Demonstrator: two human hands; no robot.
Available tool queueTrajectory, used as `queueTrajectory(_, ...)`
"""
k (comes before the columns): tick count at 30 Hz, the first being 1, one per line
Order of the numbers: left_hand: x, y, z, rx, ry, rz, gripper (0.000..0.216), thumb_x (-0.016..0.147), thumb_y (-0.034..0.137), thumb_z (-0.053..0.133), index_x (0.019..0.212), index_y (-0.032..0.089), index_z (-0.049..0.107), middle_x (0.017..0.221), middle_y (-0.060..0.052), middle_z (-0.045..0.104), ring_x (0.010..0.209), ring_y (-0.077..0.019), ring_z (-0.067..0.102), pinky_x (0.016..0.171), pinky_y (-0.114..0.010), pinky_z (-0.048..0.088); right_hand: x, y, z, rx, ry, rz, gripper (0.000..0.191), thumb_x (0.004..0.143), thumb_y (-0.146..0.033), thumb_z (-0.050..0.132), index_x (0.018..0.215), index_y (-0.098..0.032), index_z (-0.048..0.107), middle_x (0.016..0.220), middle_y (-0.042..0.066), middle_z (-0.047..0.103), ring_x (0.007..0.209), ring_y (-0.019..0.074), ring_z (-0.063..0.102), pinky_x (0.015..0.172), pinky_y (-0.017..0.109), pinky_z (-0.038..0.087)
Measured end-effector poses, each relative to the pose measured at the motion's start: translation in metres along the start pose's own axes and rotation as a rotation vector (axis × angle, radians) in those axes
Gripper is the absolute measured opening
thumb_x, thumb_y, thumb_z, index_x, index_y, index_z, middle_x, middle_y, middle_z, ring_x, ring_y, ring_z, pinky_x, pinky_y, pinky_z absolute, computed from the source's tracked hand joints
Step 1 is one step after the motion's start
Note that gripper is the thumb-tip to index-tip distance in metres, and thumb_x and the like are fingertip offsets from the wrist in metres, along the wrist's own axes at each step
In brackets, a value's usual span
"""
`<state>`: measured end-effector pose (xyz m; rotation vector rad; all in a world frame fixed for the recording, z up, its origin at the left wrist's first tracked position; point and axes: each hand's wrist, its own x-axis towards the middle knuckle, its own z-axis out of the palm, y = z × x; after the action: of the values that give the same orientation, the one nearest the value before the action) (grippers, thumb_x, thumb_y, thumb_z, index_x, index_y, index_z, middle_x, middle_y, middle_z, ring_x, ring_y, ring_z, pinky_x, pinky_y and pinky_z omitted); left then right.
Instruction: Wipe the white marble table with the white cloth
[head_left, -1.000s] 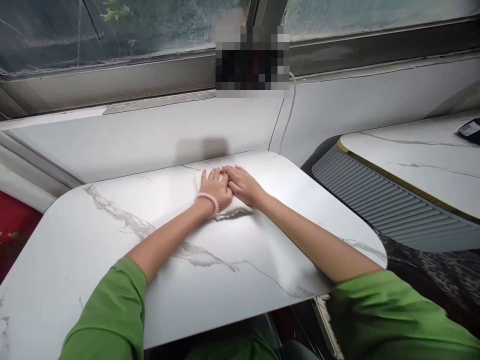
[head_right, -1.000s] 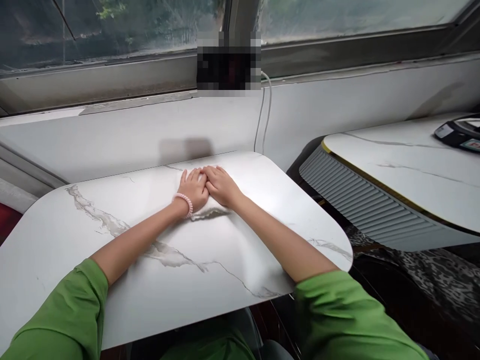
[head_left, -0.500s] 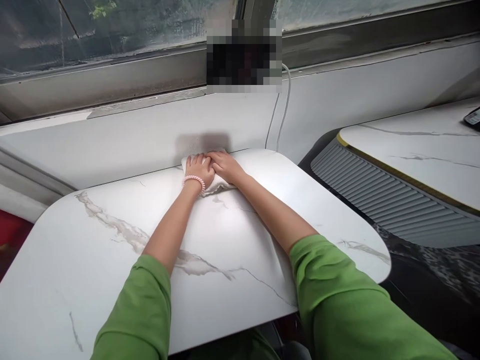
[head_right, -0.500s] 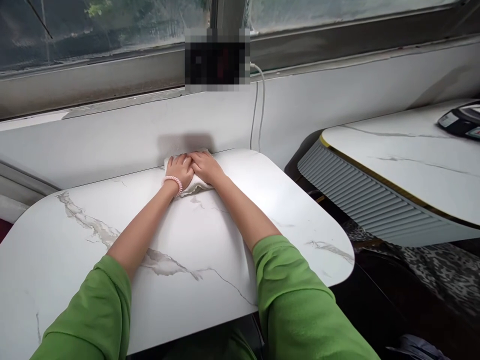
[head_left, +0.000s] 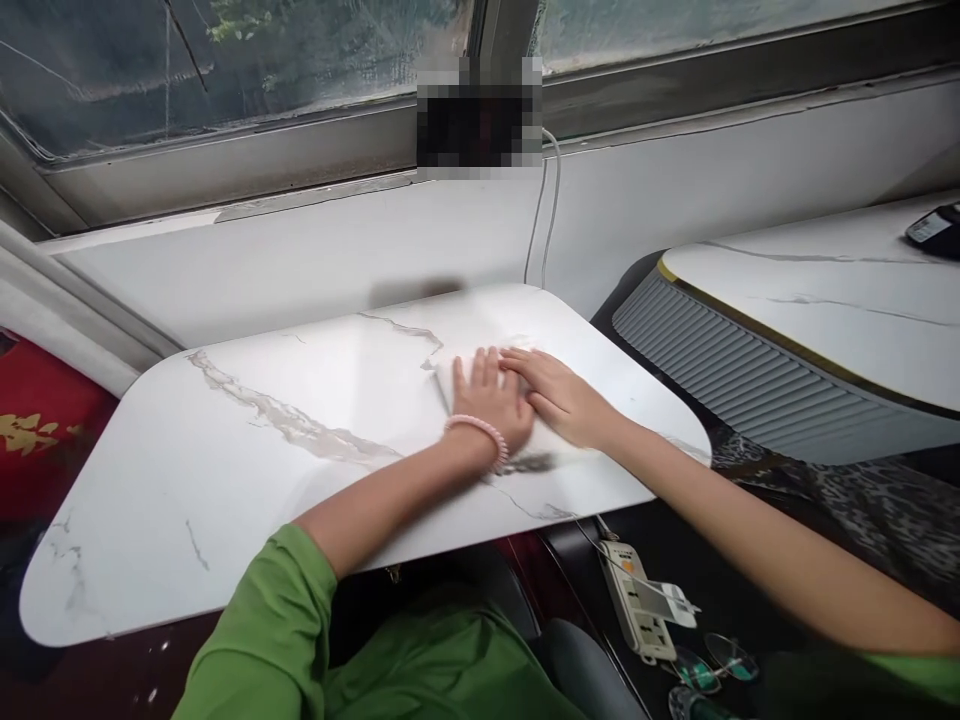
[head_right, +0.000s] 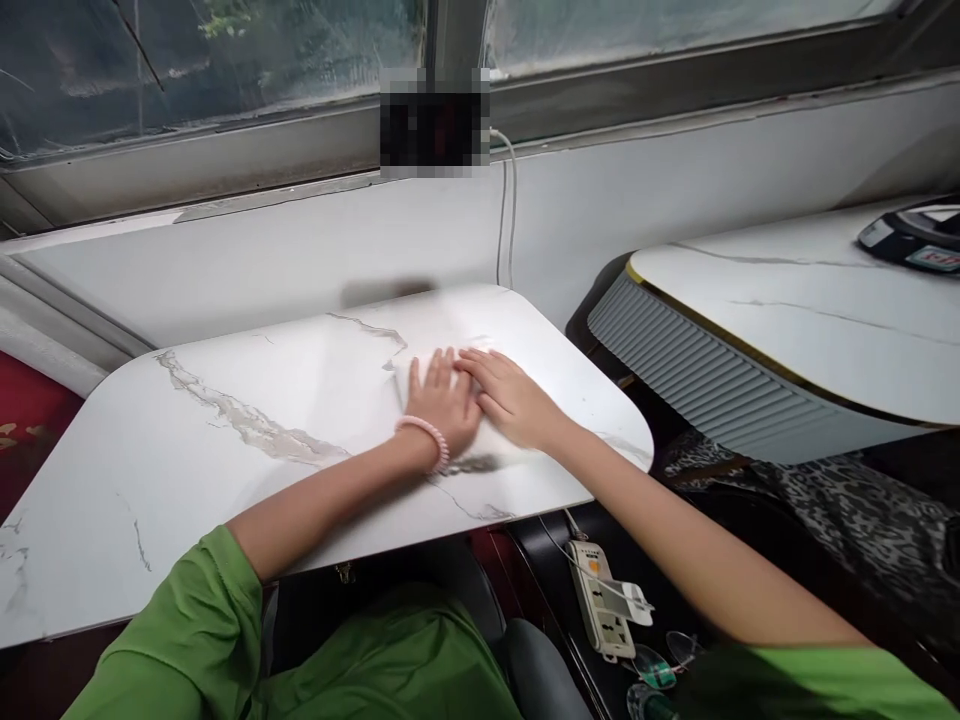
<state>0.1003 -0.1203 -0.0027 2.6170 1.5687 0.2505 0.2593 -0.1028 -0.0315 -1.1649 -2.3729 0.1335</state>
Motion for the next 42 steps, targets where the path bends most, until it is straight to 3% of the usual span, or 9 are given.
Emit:
queueTrajectory(5, -0.013, 0.06, 0.011, -0.064, 0.025, 0.169, 0.054, 0.093, 0.032, 0.035, 0.141, 0.008, 0.042, 0.154, -0.017, 0.032, 0.144, -0.0304, 0.024, 0.118, -0.058, 0.012, -0.075, 0.001, -0.033, -0.075, -0.013, 0.101, 0.053, 0.091, -0.028, 0.031, 0.143, -0.026, 0.037, 0.148, 0.008, 0.045, 0.138, 0.0253, 0.04, 0.115, 0.052, 0.032)
queueTrajectory(10, 0.004, 0.075, 0.015, -0.091, -0.015, 0.258, 0.055, 0.092, 0.03, 0.036, 0.142, 0.008, 0.04, 0.154, -0.016, 0.033, 0.144, -0.028, 0.025, 0.12, -0.054, 0.01, -0.088, 0.008, -0.043, -0.167, -0.019, 0.259, 0.054, 0.09, -0.028, 0.032, 0.143, -0.024, 0.037, 0.142, 0.011, 0.051, 0.134, 0.0304, 0.045, 0.11, 0.056, 0.038)
queueTrajectory(20, 0.071, 0.044, 0.021, -0.115, 0.024, 0.137, 0.052, 0.093, 0.027, 0.034, 0.142, 0.01, 0.042, 0.152, -0.014, 0.037, 0.142, -0.0256, 0.029, 0.121, -0.05, 0.01, -0.016, 0.053, -0.029, -0.04, 0.108, 0.293, 0.054, 0.077, -0.018, 0.037, 0.126, -0.024, 0.055, 0.132, 0.007, 0.06, 0.125, 0.0277, 0.053, 0.108, 0.052, 0.04)
queueTrajectory(32, 0.183, -0.025, 0.022, -0.108, 0.052, -0.002, 0.05, 0.093, 0.022, 0.032, 0.139, 0.013, 0.046, 0.151, -0.01, 0.039, 0.142, -0.0226, 0.029, 0.122, -0.047, 0.008, 0.105, 0.133, -0.002, 0.07, 0.135, 0.272, 0.048, 0.076, -0.019, 0.037, 0.117, -0.02, 0.061, 0.125, 0.009, 0.065, 0.114, 0.028, 0.059, 0.101, 0.048, 0.044)
queueTrajectory(37, 0.203, -0.037, 0.024, -0.068, 0.071, 0.001, 0.047, 0.093, 0.021, 0.031, 0.136, 0.017, 0.05, 0.148, -0.009, 0.044, 0.139, -0.0226, 0.034, 0.121, -0.047, 0.01, 0.122, 0.146, 0.003, 0.076, 0.165, 0.259, 0.046, 0.076, -0.021, 0.039, 0.115, -0.022, 0.062, 0.122, 0.008, 0.067, 0.112, 0.03, 0.059, 0.098, 0.05, 0.045)
queueTrajectory(42, 0.194, -0.033, 0.024, -0.033, 0.036, 0.005, 0.051, 0.094, 0.023, 0.03, 0.143, 0.018, 0.043, 0.153, -0.006, 0.037, 0.143, -0.0221, 0.028, 0.122, -0.047, 0.008, 0.11, 0.143, 0.005, 0.032, 0.18, 0.233, 0.046, 0.08, -0.022, 0.037, 0.12, -0.022, 0.059, 0.127, 0.008, 0.064, 0.116, 0.0297, 0.057, 0.102, 0.052, 0.043)
